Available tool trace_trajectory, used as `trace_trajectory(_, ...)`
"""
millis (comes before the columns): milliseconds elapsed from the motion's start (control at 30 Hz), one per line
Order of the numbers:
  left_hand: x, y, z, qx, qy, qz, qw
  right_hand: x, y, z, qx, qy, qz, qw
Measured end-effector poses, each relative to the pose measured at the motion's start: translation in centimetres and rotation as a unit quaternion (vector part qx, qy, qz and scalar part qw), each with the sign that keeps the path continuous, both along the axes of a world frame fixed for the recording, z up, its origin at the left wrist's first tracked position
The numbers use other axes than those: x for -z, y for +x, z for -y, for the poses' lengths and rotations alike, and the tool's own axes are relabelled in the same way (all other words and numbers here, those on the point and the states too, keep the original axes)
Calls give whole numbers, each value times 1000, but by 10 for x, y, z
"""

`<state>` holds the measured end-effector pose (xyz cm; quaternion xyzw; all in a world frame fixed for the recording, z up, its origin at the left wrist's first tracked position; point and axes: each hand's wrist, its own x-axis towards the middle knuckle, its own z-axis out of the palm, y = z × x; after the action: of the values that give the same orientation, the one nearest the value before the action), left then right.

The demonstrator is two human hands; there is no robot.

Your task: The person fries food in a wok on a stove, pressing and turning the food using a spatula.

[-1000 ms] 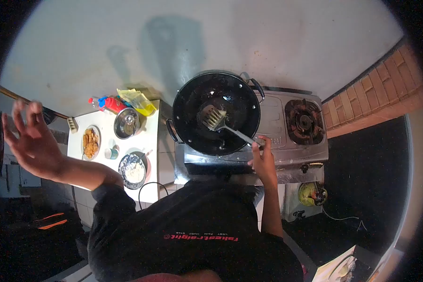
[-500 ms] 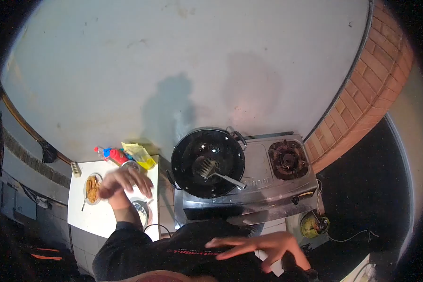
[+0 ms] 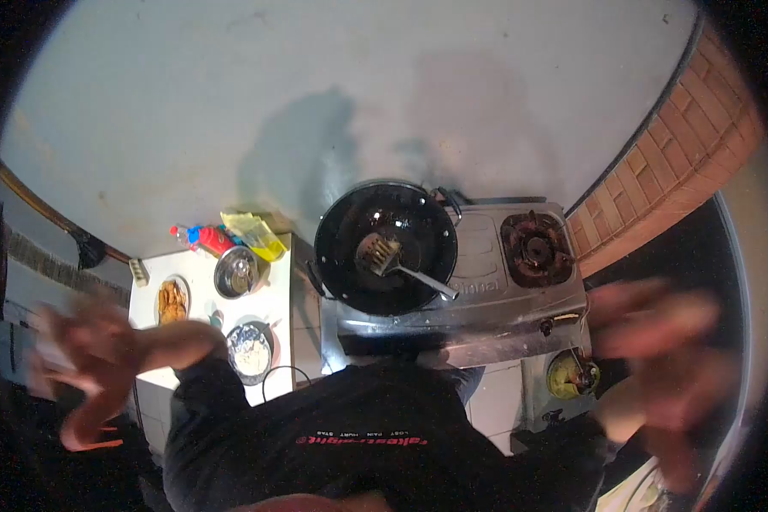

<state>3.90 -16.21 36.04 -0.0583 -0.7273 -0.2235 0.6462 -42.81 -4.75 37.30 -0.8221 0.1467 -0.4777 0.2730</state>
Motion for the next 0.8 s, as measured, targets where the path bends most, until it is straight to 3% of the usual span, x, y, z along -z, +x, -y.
trace_trajectory(33, -29, 1, 2, 101, -38, -31, 994, -23, 7, -2, 24, -79, 33, 996)
trace_trajectory(133, -117, -24, -36, 93, -100, 15, 991, -77, 37, 11, 129, -239, 24, 962)
trace_trajectory(200, -130, -33, -46, 80, -141, 61, 985, -99, 58, 42, 199, -278, -33, 939)
trace_trajectory(400, -124, -45, -16, 6, -96, 120, 988, -96, 97, 153, 352, -242, -201, 882)
trace_trajectory(800, -103, -83, 52, -3, -67, 169, 983, -45, 73, 196, 432, -143, -252, 854)
